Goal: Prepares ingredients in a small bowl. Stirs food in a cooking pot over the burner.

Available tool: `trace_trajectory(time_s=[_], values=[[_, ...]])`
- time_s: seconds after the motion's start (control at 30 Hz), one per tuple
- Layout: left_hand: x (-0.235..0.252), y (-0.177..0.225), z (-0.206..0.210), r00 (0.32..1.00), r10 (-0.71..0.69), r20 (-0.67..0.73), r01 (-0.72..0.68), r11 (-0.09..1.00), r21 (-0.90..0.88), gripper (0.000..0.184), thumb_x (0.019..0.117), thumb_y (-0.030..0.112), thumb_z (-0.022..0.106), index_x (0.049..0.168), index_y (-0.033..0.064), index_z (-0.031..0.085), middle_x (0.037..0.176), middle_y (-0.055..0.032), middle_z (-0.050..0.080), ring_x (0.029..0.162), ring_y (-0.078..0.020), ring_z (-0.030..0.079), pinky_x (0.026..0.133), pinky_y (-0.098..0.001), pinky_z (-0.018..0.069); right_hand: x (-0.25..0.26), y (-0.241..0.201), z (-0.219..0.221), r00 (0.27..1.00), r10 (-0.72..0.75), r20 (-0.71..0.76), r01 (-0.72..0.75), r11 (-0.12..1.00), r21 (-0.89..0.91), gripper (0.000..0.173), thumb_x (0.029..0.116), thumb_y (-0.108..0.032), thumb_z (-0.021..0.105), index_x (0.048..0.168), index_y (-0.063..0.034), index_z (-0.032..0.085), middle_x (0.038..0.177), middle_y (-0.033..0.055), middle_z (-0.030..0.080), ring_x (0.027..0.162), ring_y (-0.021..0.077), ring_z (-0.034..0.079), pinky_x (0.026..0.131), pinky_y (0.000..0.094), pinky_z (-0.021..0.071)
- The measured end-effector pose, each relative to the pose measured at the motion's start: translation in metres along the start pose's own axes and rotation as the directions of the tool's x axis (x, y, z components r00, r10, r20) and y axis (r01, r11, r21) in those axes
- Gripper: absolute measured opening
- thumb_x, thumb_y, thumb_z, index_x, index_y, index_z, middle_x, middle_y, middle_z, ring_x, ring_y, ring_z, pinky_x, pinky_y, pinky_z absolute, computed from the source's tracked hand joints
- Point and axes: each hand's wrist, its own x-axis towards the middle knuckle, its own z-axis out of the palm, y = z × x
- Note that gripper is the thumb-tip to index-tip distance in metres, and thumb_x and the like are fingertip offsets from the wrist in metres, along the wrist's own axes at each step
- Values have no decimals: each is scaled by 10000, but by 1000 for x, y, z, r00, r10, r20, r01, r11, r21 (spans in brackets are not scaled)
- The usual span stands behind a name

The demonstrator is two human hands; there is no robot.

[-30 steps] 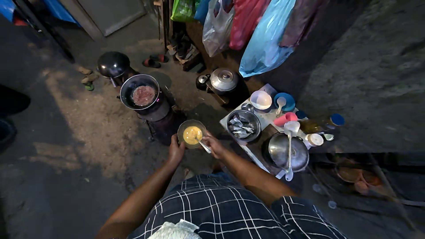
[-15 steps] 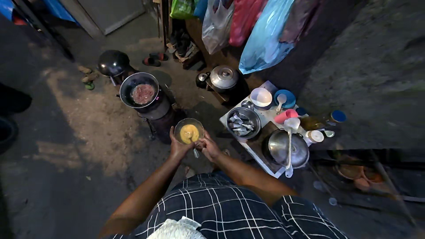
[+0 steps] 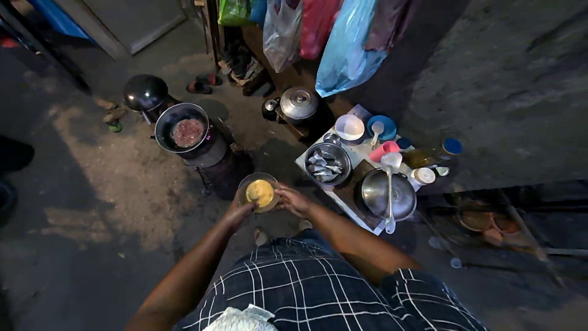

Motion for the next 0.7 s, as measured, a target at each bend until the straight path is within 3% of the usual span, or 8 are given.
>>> trace_trajectory(time_s=[0.13, 0.23, 0.33, 0.4, 0.47, 0.53, 0.6, 0.7], values=[[-14, 5, 26, 996, 4, -84, -6, 1000, -30, 748, 952, -7, 546, 1601, 106, 192, 1500, -177, 429, 1199, -179, 578, 947, -318, 526, -13, -10, -16, 998, 16, 59, -7, 987, -161, 493, 1138, -295, 353, 1603, -132, 328, 1484, 159, 530, 1199, 233, 647, 968, 403, 563], [-20, 8, 46, 985, 9, -175, -16, 999, -42, 700, 966, -29, 512, 1590, 87, 215, 1474, -189, 440, 1129, -176, 595, 890, -304, 539, -37, -22, -50, 1000, 1, -25, -11, 922, -387, 555, 1123, -295, 418, 1638, -139, 280, 1546, 207, 480, 1294, 300, 598, 1042, 443, 511], [-22, 7, 60, 971, -3, -238, -4, 1000, -27, 684, 977, 0, 518, 1589, 112, 233, 1435, -194, 476, 1075, -197, 617, 827, -331, 561, -80, -16, -108, 951, -147, -272, -62, 772, -633, 503, 1094, -272, 531, 1531, -34, 458, 1407, 240, 595, 1257, 346, 616, 1079, 485, 485], [-24, 6, 65, 962, 9, -274, -21, 999, -41, 678, 979, 17, 524, 1589, 138, 254, 1431, -186, 486, 1077, -214, 626, 813, -355, 576, -111, 10, -160, 822, -312, -477, -206, 617, -759, 407, 1056, -260, 597, 1369, 0, 612, 1324, 241, 643, 1229, 384, 631, 1079, 534, 492], [-24, 3, 70, 952, 40, -303, -65, 995, -72, 695, 966, 21, 519, 1593, 146, 246, 1463, -187, 460, 1102, -235, 624, 821, -385, 586, -140, 36, -210, 662, -378, -647, -399, 553, -731, 407, 1020, -253, 641, 1303, 40, 643, 1350, 307, 603, 1278, 473, 576, 1095, 601, 452], [-29, 2, 76, 935, 44, -353, -89, 990, -112, 700, 960, 17, 496, 1594, 152, 230, 1445, -186, 469, 1088, -239, 631, 812, -390, 590, -164, 56, -246, 542, -298, -786, -579, 545, -606, 512, 1001, -323, 667, 1354, 42, 605, 1409, 324, 551, 1331, 495, 525, 1095, 615, 441], [-36, 5, 83, 908, 15, -418, -87, 984, -153, 679, 979, 16, 471, 1596, 159, 225, 1400, -183, 496, 1059, -231, 645, 813, -387, 595, -177, 73, -269, 481, -144, -865, -691, 545, -475, 627, 991, -407, 672, 1430, 22, 542, 1472, 311, 507, 1364, 473, 508, 1100, 611, 439], [-46, 9, 86, 869, 10, -496, -119, 975, -189, 668, 988, 5, 450, 1596, 154, 218, 1401, -177, 491, 1071, -218, 644, 825, -374, 595, -178, 95, -288, 463, -28, -886, -743, 533, -405, 672, 1008, -454, 640, 1454, 30, 506, 1434, 309, 552, 1320, 464, 561, 1075, 623, 458]])
